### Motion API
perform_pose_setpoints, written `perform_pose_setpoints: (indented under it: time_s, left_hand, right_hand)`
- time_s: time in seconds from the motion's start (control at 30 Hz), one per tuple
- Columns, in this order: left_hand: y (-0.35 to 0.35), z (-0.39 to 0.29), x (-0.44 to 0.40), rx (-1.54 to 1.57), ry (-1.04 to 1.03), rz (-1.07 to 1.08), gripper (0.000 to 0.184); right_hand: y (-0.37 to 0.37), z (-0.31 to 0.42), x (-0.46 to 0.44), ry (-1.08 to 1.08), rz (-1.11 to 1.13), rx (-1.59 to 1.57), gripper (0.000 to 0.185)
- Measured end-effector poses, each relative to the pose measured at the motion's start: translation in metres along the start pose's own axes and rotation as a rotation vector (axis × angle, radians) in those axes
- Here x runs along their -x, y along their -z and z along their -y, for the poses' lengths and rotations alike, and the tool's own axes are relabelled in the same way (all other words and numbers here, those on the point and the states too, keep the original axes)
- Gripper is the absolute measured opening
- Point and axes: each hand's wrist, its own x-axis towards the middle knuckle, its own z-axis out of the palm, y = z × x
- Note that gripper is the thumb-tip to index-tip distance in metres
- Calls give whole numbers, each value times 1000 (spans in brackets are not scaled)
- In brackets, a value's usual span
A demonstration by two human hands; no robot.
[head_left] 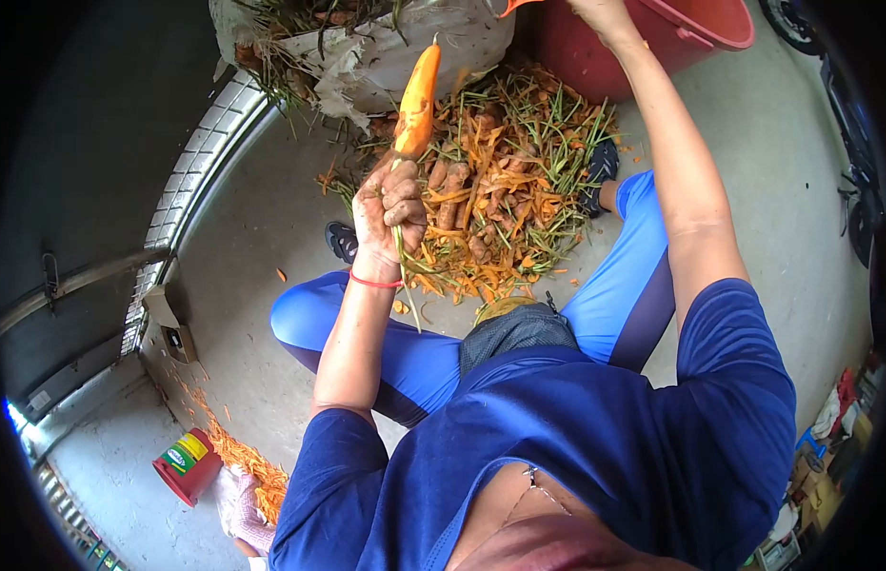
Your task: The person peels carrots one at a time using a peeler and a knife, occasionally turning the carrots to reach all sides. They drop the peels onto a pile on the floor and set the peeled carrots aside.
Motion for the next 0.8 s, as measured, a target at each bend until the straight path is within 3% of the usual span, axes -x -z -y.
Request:
perform_pose_setpoints:
  time_s: [0.07, 0.27, 0.37, 0.5, 0.53, 0.57, 0.6, 0.63, 0.73, 0.8]
  left_hand:
    - [1, -1, -3, 21, 8, 14, 18]
    - [-6, 9, -6, -31, -20, -104, 20]
    - [-10, 13, -3, -8, 37, -60, 21]
    - [-11, 14, -8, 14, 53, -82, 23]
    - [-8, 12, -8, 18, 45, -84, 23]
    - [-6, 10, -6, 45, 48, -66, 22]
    - [-4, 9, -3, -10, 40, -81, 22]
    - [-4, 8, -2, -71, 34, -91, 22]
    - [-2, 4, -1, -143, 31, -79, 21]
    - [4, 0, -1, -184, 35, -55, 20]
  right_hand:
    - [-18, 49, 20, -249, 57, 9, 21]
    - [-86, 50, 72, -223, 568, -92, 39]
    - [-85, 32, 67, -278, 526, -213, 39]
    - [-76, 14, 56, -350, 552, -128, 37]
    - [-72, 20, 48, -481, 465, 134, 34]
    - [-48, 32, 31, -512, 368, 0, 22]
    - [-29, 51, 25, -467, 260, 48, 20]
    - [-21, -27, 3, 0, 71, -31, 19]
    - [2, 48, 11, -424, -34, 171, 24]
    - [-16, 64, 20, -443, 132, 67, 23]
